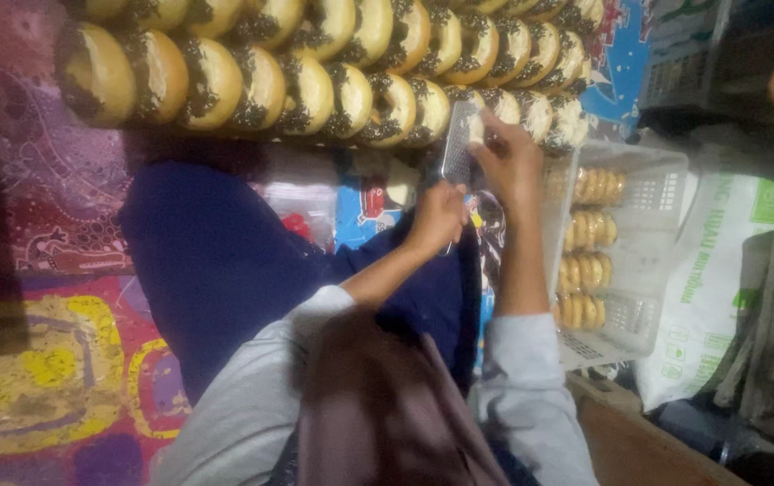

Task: The person sits on the floor and uses a handheld grater to grate a block of white cheese over rows of round pastries arranged on a wooden board. The person moves the grater and cheese across the pastries to distribute the grated cheese.

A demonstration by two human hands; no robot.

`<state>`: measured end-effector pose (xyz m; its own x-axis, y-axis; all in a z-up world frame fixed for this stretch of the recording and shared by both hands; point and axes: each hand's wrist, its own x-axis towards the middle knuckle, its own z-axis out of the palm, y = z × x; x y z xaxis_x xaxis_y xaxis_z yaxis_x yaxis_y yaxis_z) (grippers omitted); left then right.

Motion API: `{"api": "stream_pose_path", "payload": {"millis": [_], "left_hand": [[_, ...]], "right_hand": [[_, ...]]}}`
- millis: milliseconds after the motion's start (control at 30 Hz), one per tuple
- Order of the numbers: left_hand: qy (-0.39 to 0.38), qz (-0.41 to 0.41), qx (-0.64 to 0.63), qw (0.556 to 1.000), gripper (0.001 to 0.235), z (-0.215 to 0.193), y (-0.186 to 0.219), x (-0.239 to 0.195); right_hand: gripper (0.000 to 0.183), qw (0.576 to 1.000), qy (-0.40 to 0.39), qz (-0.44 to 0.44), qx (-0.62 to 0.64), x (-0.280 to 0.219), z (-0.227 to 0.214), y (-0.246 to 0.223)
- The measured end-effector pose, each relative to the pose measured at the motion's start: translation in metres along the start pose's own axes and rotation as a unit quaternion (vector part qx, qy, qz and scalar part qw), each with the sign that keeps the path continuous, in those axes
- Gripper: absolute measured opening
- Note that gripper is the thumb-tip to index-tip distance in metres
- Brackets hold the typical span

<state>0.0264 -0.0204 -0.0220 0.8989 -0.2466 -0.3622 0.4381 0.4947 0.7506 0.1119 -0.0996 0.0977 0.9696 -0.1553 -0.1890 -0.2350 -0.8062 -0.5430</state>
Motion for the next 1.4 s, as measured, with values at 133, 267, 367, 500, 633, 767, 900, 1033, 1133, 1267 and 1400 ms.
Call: {"api": "stream_pose_path", "payload": {"millis": [133,267,367,500,633,767,900,1033,1133,1267,1400], "left_hand": [[0.003,0.002,-0.004,1.000,0.028,0.001,-0.001,0.003],[0.001,0.004,0.011,1.000,0.029,0.004,-0.006,0.003],[0.004,0.005,0.027,1.000,0.030,0.003,-0.006,0.004],[0.006,-0.005,0.015,1.000,0.028,0.003,-0.002,0.002],[0.003,0.012,0.040,0.999,0.029,0.001,-0.002,0.000],[-0.005,-0.001,0.019,1.000,0.027,0.000,0.001,-0.006],[-0.006,-0.019,0.113,0.993,0.025,-0.011,0.013,-0.033],[-0.036,-0.069,0.039,0.996,0.022,-0.031,0.022,-0.073],[-0.036,-0.068,0.037,0.996,0.023,-0.041,0.021,-0.086],[-0.021,-0.011,0.031,0.999,0.026,-0.045,0.023,-0.067],[-0.007,0.027,0.042,0.999,0.024,-0.045,0.028,-0.033]], "right_hand": [[0.045,0.998,0.017,-0.050,0.045,0.004,-0.001,-0.004],[0.042,0.998,0.035,0.006,0.044,0.006,0.007,0.007],[0.041,0.996,0.069,-0.019,0.047,0.012,0.017,0.017],[0.039,0.994,0.086,-0.024,0.063,0.019,0.025,0.026],[0.037,0.990,0.090,-0.035,0.098,0.027,0.030,0.030],[0.036,0.991,0.098,-0.022,0.092,0.039,0.033,0.033],[0.035,0.986,0.059,-0.007,0.158,0.049,0.030,0.042],[0.044,0.927,0.009,0.203,0.316,0.058,0.021,0.049],[0.046,0.869,-0.015,0.239,0.434,0.052,0.013,0.053],[0.045,0.842,-0.027,0.230,0.488,0.035,0.011,0.042],[0.048,0.922,-0.054,0.109,0.367,0.022,0.030,0.022]]}}
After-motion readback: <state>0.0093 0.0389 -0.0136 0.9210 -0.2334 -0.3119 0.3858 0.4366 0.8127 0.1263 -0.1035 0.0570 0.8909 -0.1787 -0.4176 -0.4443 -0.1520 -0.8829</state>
